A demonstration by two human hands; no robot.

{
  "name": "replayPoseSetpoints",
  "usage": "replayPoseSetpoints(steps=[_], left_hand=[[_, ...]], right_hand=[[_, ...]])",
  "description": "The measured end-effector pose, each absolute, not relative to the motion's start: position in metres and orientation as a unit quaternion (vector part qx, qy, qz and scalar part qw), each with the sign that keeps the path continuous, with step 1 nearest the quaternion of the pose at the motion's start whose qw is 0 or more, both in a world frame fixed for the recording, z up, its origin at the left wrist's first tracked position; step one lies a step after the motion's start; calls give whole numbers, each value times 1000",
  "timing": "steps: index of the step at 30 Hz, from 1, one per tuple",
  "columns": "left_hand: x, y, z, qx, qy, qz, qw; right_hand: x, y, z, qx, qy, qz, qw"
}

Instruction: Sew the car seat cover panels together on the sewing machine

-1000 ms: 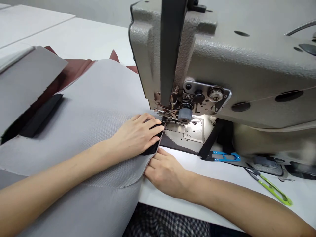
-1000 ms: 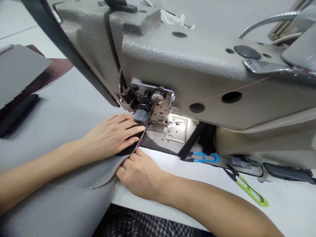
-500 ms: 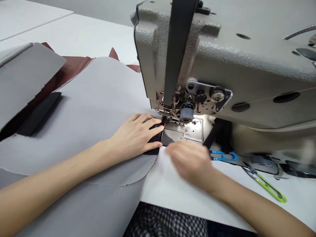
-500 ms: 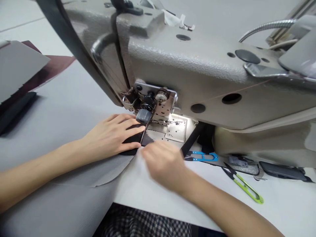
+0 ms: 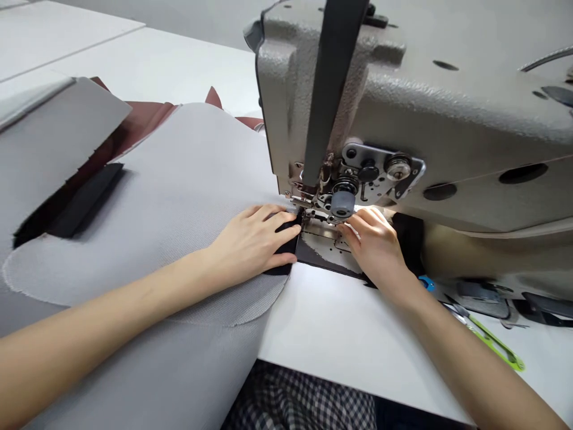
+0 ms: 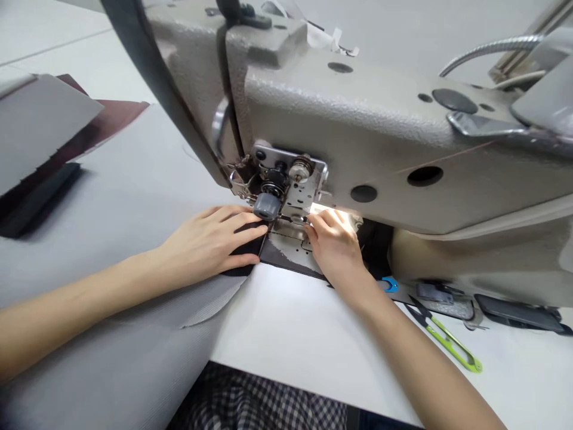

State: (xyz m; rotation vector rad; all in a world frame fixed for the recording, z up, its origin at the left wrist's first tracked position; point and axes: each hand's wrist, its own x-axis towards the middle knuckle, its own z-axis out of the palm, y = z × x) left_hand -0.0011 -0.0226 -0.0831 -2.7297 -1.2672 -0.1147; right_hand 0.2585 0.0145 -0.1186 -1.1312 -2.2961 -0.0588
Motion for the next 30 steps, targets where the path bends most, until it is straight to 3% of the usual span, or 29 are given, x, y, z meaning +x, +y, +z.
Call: replayPoseSetpoints(steps=[22,26,30], left_hand=[[2,-10,-88,-903,-417,-38,93],[5,-13,-84,-906,-405,-48,118],[2,-26,-79,-914,-396,-49,72]], right_hand=[[255,12,-123,-452,-857,-74,236],[254,2,-117,-443,-852,-94,262],[243,-9,-113,-385,-888,8,251]])
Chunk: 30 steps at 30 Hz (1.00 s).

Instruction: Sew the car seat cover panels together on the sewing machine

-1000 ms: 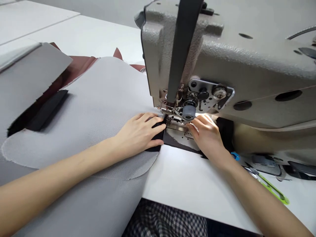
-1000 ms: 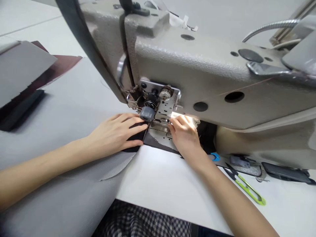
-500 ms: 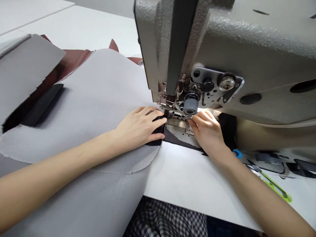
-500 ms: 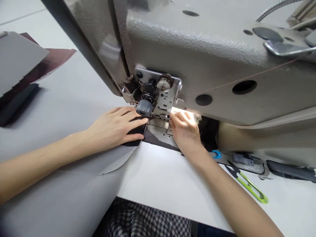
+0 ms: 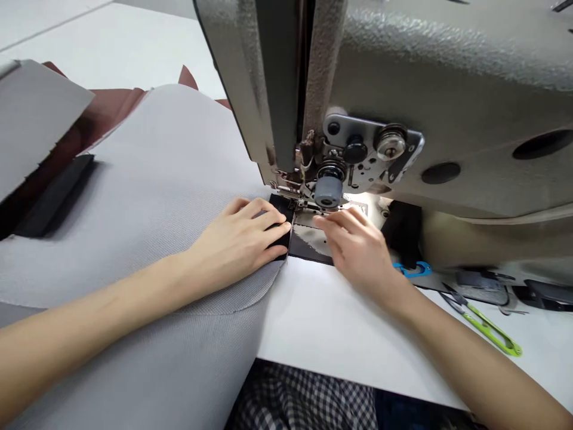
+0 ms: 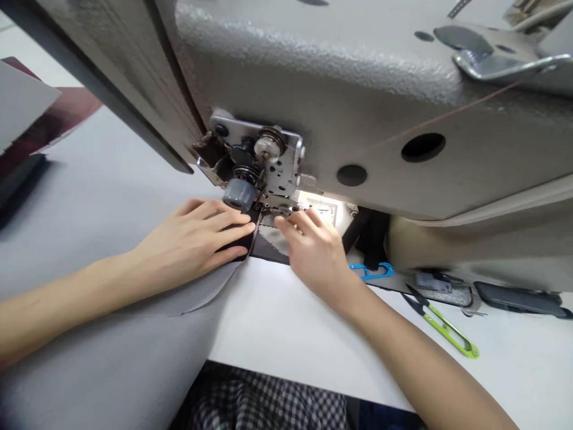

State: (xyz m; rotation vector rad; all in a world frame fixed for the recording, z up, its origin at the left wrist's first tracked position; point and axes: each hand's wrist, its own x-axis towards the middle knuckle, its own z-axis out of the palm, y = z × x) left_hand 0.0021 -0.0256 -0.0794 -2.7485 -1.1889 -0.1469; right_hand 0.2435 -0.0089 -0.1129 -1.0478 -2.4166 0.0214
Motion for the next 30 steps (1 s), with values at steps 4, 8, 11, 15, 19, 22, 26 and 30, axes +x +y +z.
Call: replayPoseSetpoints(steps=[4,8,11,15,19,22,26,30], left_hand=[[-4,-35,-81,-918,-391,-61,37],[-5,-35,-84,-916,-393,-63,48],[-5,-32,-84,-916,-391,-67,51],[-6,-30,-86,-917,-388,-75,57],[-6,-25,-88,-916,-389,-76,61],[-7,-20,-87,-914,-396,-72,54],[-5,-15,-87,-910,-407,-68,46],[3,-9,-89,-905,-420,-52,27]], right_hand=[[223,-7,-111,-351,-918,80,167],[213,0,-110,-375,-914,82,130],[213,0,-111,-385,-910,73,136],[213,-2,-113,-392,-908,45,138],[212,-2,-115,-398,-906,27,141],[213,0,-116,-395,-908,26,140],[213,1,-117,-383,-913,26,141],[212,0,-119,-390,-910,22,140]])
